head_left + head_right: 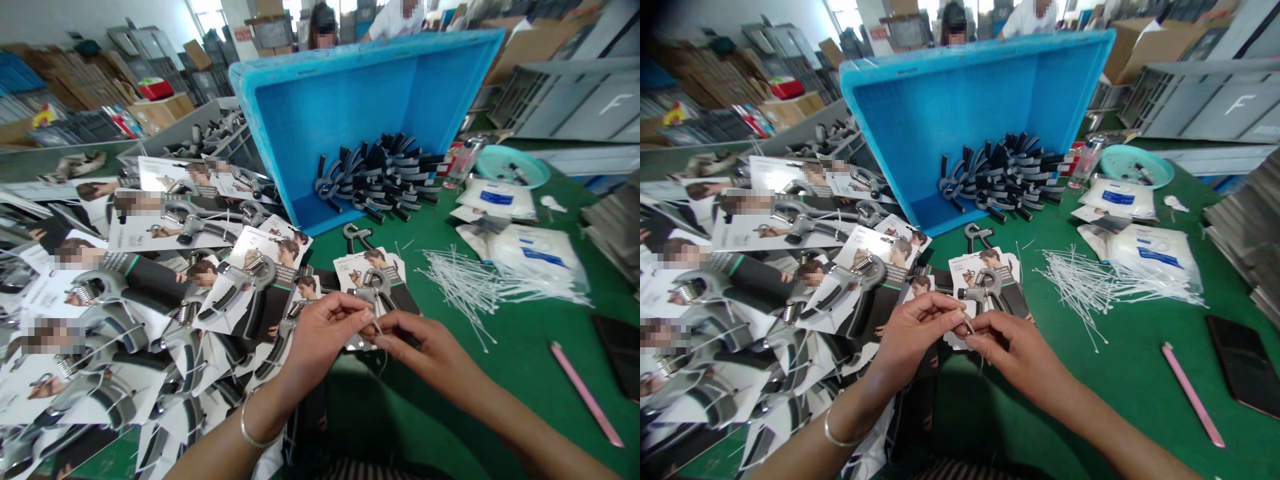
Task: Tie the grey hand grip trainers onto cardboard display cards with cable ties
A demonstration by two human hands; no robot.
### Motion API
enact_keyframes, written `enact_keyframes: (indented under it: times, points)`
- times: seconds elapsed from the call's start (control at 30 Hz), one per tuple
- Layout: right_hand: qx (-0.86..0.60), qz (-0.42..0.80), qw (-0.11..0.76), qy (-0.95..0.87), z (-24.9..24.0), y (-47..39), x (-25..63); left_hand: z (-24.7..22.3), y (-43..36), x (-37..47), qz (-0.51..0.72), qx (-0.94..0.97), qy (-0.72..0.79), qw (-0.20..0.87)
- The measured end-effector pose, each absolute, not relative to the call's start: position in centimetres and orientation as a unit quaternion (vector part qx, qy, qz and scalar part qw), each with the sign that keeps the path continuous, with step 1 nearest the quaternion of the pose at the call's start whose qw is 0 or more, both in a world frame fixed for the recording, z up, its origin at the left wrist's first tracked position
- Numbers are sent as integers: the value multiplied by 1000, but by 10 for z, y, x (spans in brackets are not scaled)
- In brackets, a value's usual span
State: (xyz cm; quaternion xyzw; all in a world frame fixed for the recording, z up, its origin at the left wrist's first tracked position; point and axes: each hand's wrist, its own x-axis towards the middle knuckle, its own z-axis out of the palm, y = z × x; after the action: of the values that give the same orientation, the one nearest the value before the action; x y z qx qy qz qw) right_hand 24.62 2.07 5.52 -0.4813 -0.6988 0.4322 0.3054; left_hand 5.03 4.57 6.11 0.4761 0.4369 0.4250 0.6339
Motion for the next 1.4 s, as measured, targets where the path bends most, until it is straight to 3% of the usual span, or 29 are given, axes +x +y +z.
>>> enact_keyframes:
  times: [0.2,0.53,0.83,0.93,1.07,1.17,1.4]
  points:
    - [-459,675,296,-495,42,12,244,49,44,54,403,397,382,731]
    - [-438,736,302,-420,47,2,240,50,40,54,408,388,354,746]
    - [-414,723,260,-489,34,-13,240,43,38,45,397,583,471,529]
    - [-442,669,265,-535,41,-6,266,48,23,35,366,585,457,562]
    - [-524,448,365,-625,52,50,305,41,-14,38,322,477,435,693]
    - [-536,303,318,-720,42,114,312,14,-34,56,291,351,410,790]
    - [-509,289,249,-772,9,201,290,-30,-25,81,389,228,385,805]
